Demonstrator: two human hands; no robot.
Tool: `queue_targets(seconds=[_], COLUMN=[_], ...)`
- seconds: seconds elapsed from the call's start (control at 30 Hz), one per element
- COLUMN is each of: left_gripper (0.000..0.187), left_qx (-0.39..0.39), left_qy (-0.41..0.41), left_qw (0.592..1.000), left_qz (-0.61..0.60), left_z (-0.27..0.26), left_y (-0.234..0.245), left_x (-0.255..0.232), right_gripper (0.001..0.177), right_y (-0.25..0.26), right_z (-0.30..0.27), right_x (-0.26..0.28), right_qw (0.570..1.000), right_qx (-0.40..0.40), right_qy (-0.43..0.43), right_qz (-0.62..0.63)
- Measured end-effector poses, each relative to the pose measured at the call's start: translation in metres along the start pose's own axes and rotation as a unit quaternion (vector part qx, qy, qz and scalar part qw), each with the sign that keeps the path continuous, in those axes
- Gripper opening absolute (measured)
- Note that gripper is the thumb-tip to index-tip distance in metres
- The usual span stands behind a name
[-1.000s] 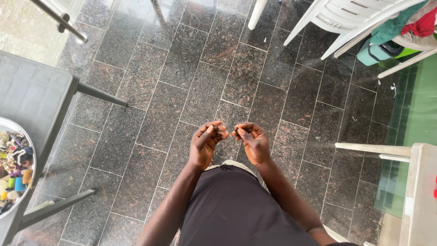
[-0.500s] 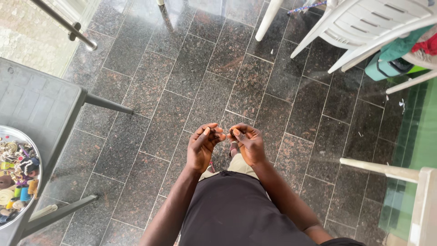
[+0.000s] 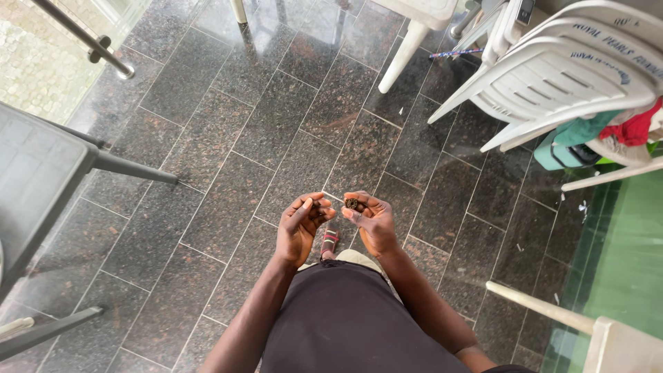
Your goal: The person sorts through a collection of craft supplies, including spools of thread and jewelry components, on a tray. They pick up and examine various items, such as thread spools and a beaded necklace, before placing them into a container or back onto the tray.
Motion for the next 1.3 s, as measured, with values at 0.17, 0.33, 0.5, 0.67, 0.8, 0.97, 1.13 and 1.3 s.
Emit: queue_targets(seconds=[0.17, 0.33, 0.5, 0.67, 0.8, 0.97, 1.13, 1.3], left_gripper=[0.033, 0.034, 0.034, 0.033, 0.033, 0.031, 0.031, 0.031], left_qx=[-0.003, -0.022, -0.043, -0.037, -0.018, -0.015, -0.022, -0.028], left_qy=[0.002, 0.006, 0.013, 0.005, -0.009, -0.015, 0.001, 0.011], left_qw=[1.0, 0.999, 0.999, 0.999, 0.999, 0.999, 0.999, 0.999], left_qz=[-0.03, -0.024, -0.018, -0.027, -0.034, -0.033, -0.026, -0.019], left_z=[0.033, 0.052, 0.072, 0.104, 0.132, 0.162, 0.178, 0.18], left_y=[-0.02, -0.026, -0.024, -0.016, -0.01, 0.001, 0.011, 0.016], left_x=[0.025, 0.034, 0.034, 0.021, 0.003, -0.028, -0.047, -0.063], right_gripper=[0.027, 0.026, 0.026, 0.025, 0.025, 0.014, 0.021, 0.013], right_y=[0.028, 0.04, 0.035, 0.023, 0.018, 0.008, -0.008, -0.018], right_z=[0.022, 0.047, 0.069, 0.097, 0.122, 0.161, 0.19, 0.211], right_x=[0.022, 0.036, 0.041, 0.043, 0.047, 0.051, 0.053, 0.035], right_qw=[0.999, 0.998, 0.996, 0.995, 0.996, 0.996, 0.997, 0.996], right_qx=[0.019, 0.043, 0.06, 0.076, 0.065, 0.074, 0.064, 0.068], right_qy=[0.018, 0.029, 0.054, 0.068, 0.058, 0.039, 0.032, 0.021], right_qz=[-0.027, -0.028, -0.025, 0.004, 0.002, 0.02, 0.013, 0.061])
Point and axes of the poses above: each hand's wrist, its own z-axis towards the middle knuckle, its own y-axis out of the back of the hand, x = y × z, the point moved 4 cm from there along z, towards the middle knuckle, and after that the axes turned 3 degrees about -z, right-handed, at the moved point
